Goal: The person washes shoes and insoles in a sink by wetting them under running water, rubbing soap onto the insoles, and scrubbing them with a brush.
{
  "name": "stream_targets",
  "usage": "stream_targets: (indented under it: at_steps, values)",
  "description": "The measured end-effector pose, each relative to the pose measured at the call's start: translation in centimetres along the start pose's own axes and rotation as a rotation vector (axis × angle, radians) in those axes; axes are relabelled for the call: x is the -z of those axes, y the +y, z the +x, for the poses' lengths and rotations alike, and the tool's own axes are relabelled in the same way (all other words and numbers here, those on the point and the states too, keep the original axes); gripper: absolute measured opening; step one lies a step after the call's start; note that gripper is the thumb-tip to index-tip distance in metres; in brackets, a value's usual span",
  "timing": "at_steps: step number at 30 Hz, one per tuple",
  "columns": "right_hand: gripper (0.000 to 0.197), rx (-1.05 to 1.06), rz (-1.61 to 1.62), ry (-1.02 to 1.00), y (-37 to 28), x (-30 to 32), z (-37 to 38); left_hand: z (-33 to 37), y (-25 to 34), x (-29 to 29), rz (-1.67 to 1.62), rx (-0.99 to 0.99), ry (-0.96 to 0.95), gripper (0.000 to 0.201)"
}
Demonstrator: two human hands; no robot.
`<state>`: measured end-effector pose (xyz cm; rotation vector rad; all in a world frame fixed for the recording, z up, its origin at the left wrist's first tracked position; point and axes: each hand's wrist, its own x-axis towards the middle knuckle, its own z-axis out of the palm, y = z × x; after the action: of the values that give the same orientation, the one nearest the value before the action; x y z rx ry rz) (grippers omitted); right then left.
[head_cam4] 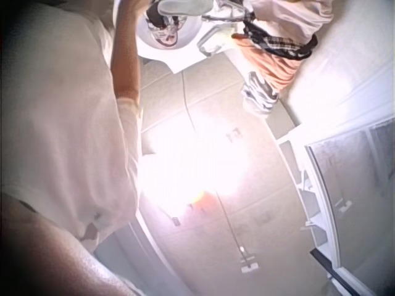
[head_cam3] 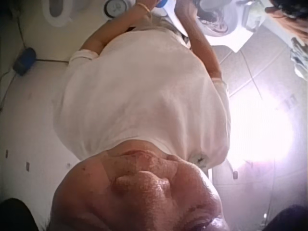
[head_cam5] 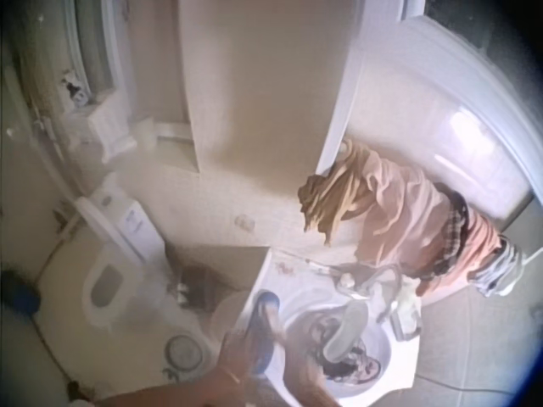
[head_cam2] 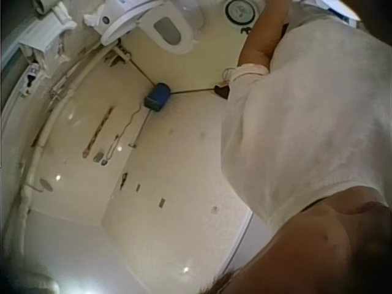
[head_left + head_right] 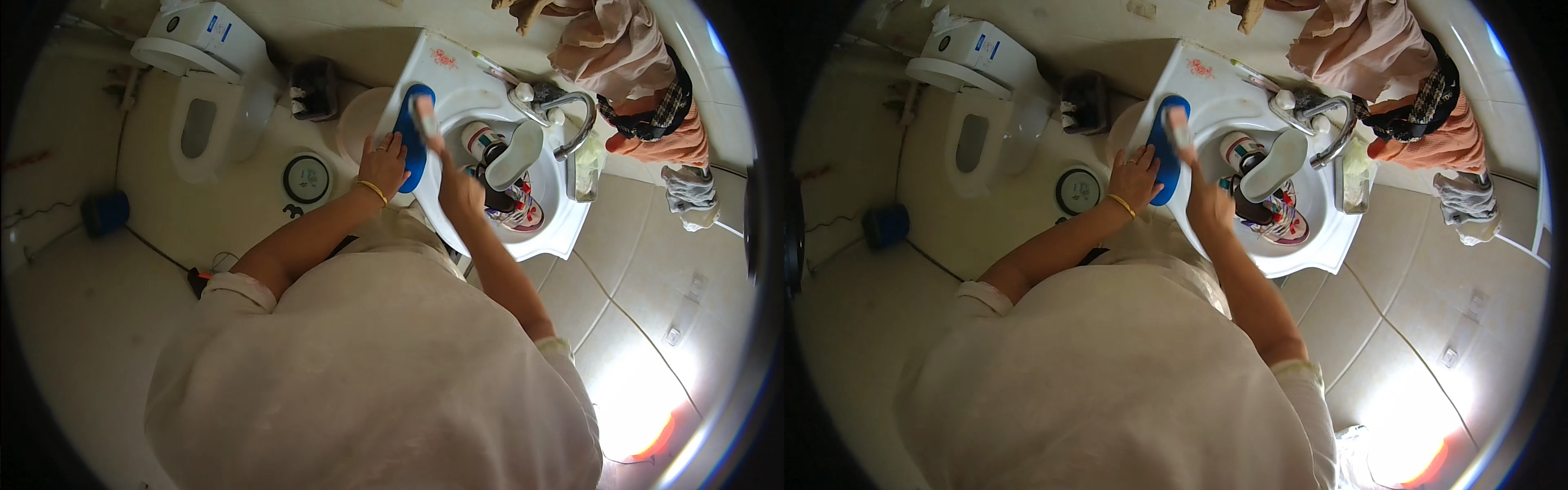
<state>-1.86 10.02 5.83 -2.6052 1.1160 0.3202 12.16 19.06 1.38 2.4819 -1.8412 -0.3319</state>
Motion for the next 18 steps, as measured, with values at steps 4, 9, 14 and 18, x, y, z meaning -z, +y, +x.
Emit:
stream_targets:
  at_steps: [4,9,14,18]
  values:
    - [0.039,-0.177,0.13,-0.071,-0.7,2.5,4.9,-0.2,-0.1,0.1,0.047,-0.052,0.021,0.051]
    - [0.059,0.019,-0.028,-0.206,-1.3,-0.2,-4.9,-0.5,-0.6,0.3,-0.028,-0.031,-0.059,0.052]
    - [0.043,-0.023,-0.063,0.088,-1.5,2.5,5.9,-0.1,-0.5,-0.1,0.025,-0.095,0.02,0.054]
    - [0.053,0.027,-0.009,-0.066,-2.3,2.8,1.1,-0.2,-1.6,0.0,-0.032,-0.105,0.003,0.052]
